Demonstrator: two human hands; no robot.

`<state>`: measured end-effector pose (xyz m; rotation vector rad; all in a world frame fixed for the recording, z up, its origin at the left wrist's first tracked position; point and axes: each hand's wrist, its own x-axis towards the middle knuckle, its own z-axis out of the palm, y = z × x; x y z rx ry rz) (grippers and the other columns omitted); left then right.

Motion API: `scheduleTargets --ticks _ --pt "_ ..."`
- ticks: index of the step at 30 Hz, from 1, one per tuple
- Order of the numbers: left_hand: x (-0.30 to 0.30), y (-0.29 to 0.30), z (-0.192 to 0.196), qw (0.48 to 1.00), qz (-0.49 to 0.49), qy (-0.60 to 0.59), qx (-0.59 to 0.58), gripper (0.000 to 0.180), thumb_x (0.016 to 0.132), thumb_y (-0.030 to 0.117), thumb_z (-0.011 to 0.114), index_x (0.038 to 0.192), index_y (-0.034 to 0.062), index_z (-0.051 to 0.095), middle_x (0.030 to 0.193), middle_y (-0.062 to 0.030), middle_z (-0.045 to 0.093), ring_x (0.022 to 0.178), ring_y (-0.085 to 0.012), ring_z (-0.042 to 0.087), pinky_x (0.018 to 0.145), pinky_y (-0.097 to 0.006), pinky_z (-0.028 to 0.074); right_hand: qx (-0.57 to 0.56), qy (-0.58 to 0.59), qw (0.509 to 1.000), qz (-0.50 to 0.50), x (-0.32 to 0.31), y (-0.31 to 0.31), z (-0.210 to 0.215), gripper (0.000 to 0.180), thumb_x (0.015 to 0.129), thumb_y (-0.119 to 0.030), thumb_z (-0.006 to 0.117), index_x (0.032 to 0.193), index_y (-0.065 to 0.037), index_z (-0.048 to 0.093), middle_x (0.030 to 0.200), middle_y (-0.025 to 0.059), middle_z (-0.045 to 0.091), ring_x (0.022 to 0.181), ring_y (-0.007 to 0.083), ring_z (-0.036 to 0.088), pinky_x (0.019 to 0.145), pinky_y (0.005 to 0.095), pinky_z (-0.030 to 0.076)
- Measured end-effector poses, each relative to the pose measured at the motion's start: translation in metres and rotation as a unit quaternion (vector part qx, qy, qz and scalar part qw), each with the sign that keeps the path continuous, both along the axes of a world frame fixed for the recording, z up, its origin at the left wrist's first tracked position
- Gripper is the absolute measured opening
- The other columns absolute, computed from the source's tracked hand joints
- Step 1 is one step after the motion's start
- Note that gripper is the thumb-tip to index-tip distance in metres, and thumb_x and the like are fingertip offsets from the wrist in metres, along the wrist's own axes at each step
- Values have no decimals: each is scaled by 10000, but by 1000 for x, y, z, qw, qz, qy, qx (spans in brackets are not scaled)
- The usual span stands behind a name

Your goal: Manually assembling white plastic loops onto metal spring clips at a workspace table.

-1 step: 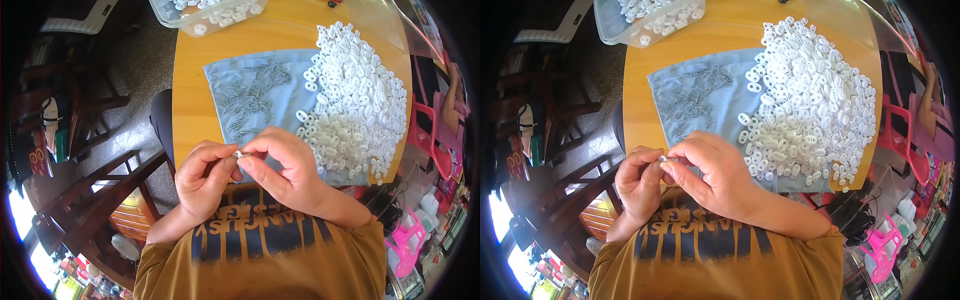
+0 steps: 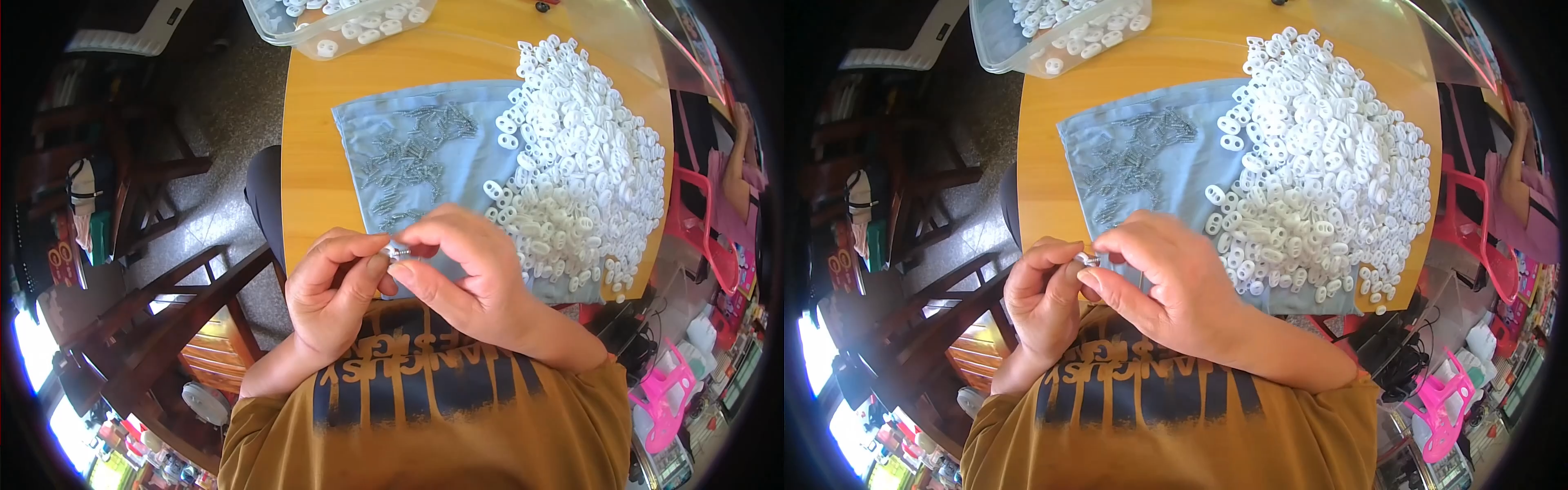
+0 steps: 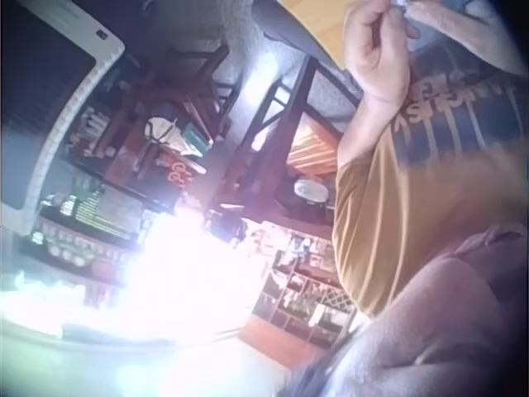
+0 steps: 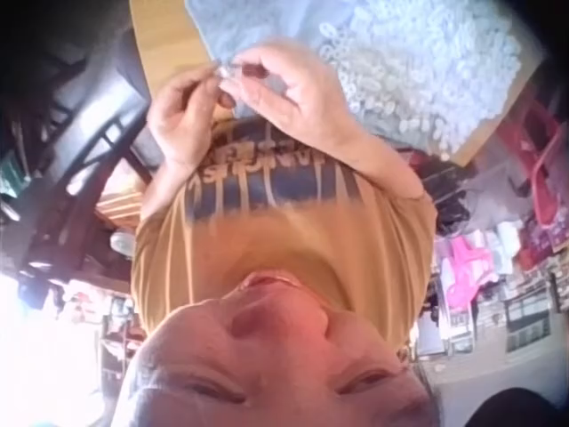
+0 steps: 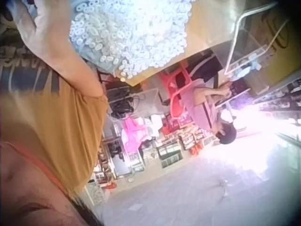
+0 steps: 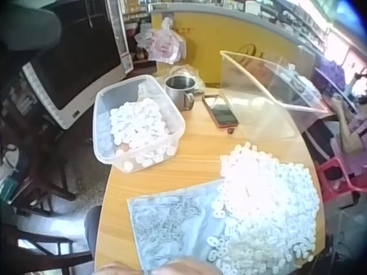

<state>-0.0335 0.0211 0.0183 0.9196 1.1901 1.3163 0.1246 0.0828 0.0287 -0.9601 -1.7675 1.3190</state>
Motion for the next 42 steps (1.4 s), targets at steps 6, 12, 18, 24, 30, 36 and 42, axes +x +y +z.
scheduleTargets --ticks 6,12,18,24,30,36,42 --pt "-1 7 -2 998 12 -61 -8 186 867 -68 524 1043 -38 577 868 -71 553 673 -115 583 628 -214 467 195 -269 941 -71 44 29 4 163 745 -61 673 880 -21 589 828 106 583 755 276 556 683 358 435" --pt "0 7 -3 996 18 -86 -9 189 870 -62 528 1052 -39 573 850 -63 549 669 -107 575 622 -202 451 253 -429 867 -34 53 33 2 154 675 -46 690 785 -43 582 802 76 532 803 264 515 733 377 385" --pt "-2 8 -3 996 15 -84 -8 189 868 -59 535 1051 -35 574 869 -64 562 662 -102 569 607 -196 447 250 -409 877 -20 48 34 -5 190 640 -19 707 786 -48 590 804 68 560 806 259 524 732 372 384" --pt "0 12 0 993 19 -116 -29 195 865 -50 546 1055 -23 578 868 -58 591 653 -90 558 588 -190 437 266 -382 885 3 45 34 -8 189 664 20 685 803 -47 576 781 70 564 735 232 542 712 328 403" --pt "1 23 14 984 4 -175 -38 195 876 -11 549 1070 -20 569 847 -74 614 626 -96 544 577 -203 431 -326 128 935 -52 29 26 27 247 863 -53 591 1099 17 574 905 6 588 819 70 518 746 235 433" --pt "4 30 23 976 1 -213 -40 192 874 -14 548 1065 -19 570 861 -74 619 637 -94 555 577 -199 434 -365 256 895 -9 16 23 22 293 872 -119 590 1132 14 568 929 27 602 831 86 538 765 240 434" --pt "6 30 23 980 4 -195 -46 171 866 -23 537 1034 -32 570 837 -101 626 598 -115 567 562 -218 464 -361 227 905 1 14 21 28 272 872 -96 591 1118 18 570 940 28 601 848 83 540 776 221 426"
